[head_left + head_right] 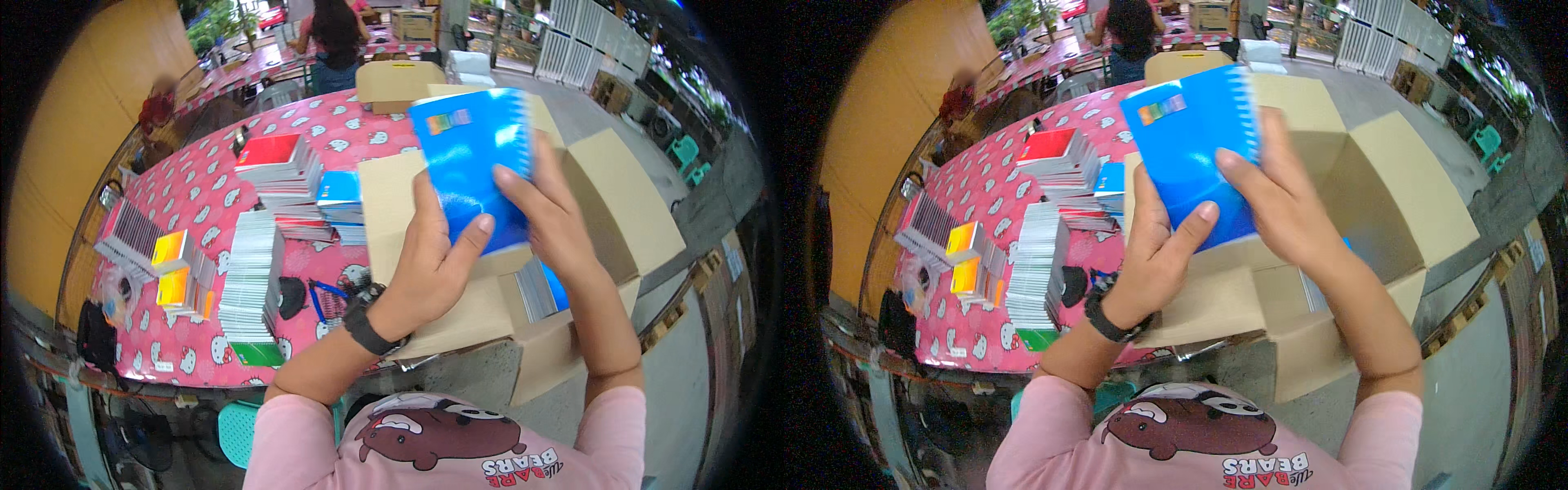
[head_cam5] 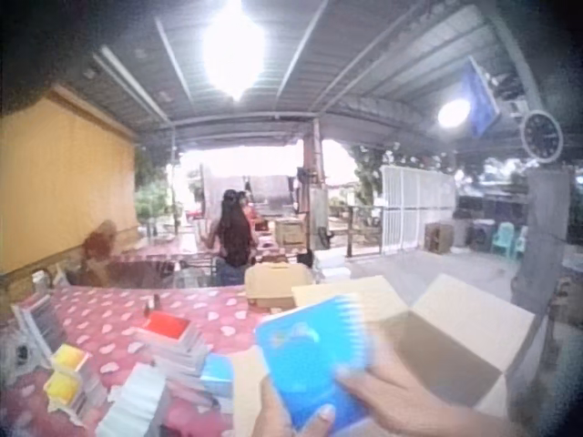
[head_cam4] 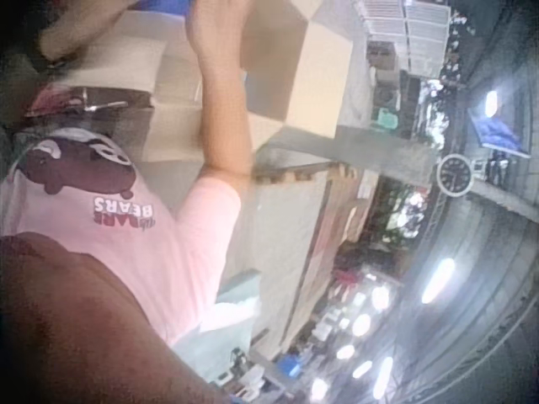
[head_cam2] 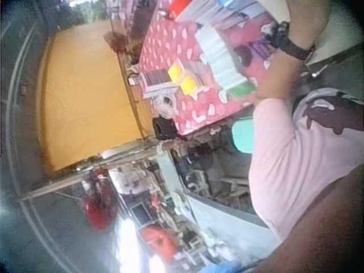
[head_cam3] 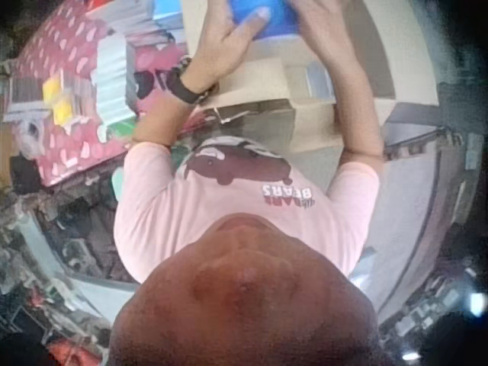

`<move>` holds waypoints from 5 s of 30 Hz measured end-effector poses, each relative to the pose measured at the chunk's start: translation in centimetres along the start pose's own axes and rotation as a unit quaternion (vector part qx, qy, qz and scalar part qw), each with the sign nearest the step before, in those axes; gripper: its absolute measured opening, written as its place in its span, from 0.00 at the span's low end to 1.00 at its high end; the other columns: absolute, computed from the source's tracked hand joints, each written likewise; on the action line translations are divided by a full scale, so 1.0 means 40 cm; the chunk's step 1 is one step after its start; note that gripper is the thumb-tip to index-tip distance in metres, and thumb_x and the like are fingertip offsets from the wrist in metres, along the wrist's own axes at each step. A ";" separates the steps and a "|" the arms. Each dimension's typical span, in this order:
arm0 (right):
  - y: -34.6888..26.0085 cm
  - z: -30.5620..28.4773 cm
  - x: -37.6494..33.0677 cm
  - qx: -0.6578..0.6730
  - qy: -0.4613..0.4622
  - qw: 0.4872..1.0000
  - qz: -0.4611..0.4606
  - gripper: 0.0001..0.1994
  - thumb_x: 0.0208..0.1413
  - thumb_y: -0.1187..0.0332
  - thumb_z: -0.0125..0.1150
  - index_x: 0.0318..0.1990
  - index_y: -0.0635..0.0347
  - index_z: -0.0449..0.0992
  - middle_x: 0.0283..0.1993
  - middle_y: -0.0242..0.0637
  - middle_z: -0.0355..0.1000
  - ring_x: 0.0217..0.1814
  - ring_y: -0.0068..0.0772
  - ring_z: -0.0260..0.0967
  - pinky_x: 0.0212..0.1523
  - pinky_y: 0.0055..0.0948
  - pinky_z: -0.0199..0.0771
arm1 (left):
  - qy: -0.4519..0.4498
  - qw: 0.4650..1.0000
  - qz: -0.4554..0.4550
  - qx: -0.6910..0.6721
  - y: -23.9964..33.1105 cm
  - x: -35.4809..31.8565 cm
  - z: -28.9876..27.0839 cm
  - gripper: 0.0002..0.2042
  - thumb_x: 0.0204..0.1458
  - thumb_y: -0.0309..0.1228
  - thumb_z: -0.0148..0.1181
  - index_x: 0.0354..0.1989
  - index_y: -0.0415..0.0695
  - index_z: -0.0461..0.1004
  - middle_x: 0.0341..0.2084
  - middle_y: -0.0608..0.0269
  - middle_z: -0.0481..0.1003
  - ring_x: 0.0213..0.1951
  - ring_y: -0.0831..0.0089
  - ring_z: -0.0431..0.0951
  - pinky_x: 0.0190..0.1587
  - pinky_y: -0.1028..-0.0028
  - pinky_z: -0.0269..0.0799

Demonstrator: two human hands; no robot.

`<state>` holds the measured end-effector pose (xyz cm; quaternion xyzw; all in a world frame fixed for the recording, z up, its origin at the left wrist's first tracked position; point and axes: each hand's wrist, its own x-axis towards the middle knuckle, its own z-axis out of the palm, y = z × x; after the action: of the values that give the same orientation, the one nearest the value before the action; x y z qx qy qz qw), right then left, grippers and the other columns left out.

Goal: The person sorts stacks of spiral-bound notebooks from a cardboard box onto a table. They handle yellow, red, and blue notebooks, separating them into individual units and arranging them into neat piles on the table surface.

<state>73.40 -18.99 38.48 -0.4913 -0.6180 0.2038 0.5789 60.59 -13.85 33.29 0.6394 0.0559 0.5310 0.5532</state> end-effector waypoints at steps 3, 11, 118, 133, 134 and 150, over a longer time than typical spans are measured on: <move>0.011 0.101 0.179 0.035 -0.183 0.974 0.132 0.23 0.51 0.67 0.53 0.54 0.66 0.58 0.48 0.41 0.66 0.46 0.29 0.64 0.48 0.26 0.63 | 0.069 0.995 0.022 0.074 -0.036 -0.016 -0.133 0.33 0.49 0.30 0.54 0.58 0.37 0.41 0.51 0.50 0.56 0.48 0.65 0.63 0.47 0.71 0.64; 0.494 0.304 0.561 -0.171 -0.439 0.861 0.194 0.17 0.43 0.72 0.61 0.45 0.64 0.72 0.40 0.38 0.72 0.42 0.31 0.68 0.44 0.26 0.66 | 0.223 0.951 -0.208 0.048 0.036 -0.234 -0.403 0.27 0.44 0.27 0.55 0.55 0.42 0.55 0.51 0.60 0.58 0.46 0.73 0.64 0.45 0.75 0.65; 0.288 -0.377 -0.432 -0.345 0.255 0.890 -0.153 0.16 0.30 0.74 0.60 0.34 0.54 0.76 0.27 0.28 0.68 0.25 0.31 0.62 0.28 0.29 0.59 | -0.490 0.669 -0.548 0.110 -0.932 0.023 0.285 0.18 0.50 0.52 0.45 0.27 0.51 0.71 0.19 0.71 0.66 0.22 0.81 0.62 0.24 0.78 0.62; 0.186 -0.395 -0.419 -0.380 -0.004 0.924 -0.043 0.23 0.30 0.57 0.65 0.39 0.46 0.70 0.31 0.24 0.63 0.39 0.25 0.60 0.45 0.37 0.50 | -0.506 0.502 -0.701 -0.032 -0.816 0.097 0.374 0.33 0.36 0.46 0.60 0.53 0.49 0.60 0.49 0.61 0.66 0.45 0.68 0.69 0.45 0.69 0.65; 0.176 -0.391 -0.424 -0.389 -0.031 0.920 -0.041 0.23 0.29 0.55 0.65 0.38 0.46 0.69 0.31 0.23 0.62 0.40 0.24 0.59 0.45 0.37 0.50 | -0.511 0.503 -0.697 -0.020 -0.806 0.096 0.375 0.33 0.36 0.46 0.60 0.54 0.48 0.60 0.50 0.60 0.66 0.46 0.68 0.68 0.47 0.67 0.64; 0.188 -0.502 -0.414 -0.566 0.020 0.824 -0.020 0.17 0.27 0.65 0.69 0.27 0.52 0.68 0.29 0.27 0.63 0.38 0.31 0.59 0.49 0.38 0.48 | -0.247 0.928 -0.270 -0.073 -0.159 0.464 0.037 0.35 0.39 0.43 0.57 0.56 0.41 0.54 0.51 0.50 0.62 0.51 0.55 0.64 0.53 0.53 0.61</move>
<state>92.07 -36.04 28.73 -0.7238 -0.6231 -0.2032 0.2158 72.96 -0.14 40.13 0.6689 0.0486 0.1895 0.7172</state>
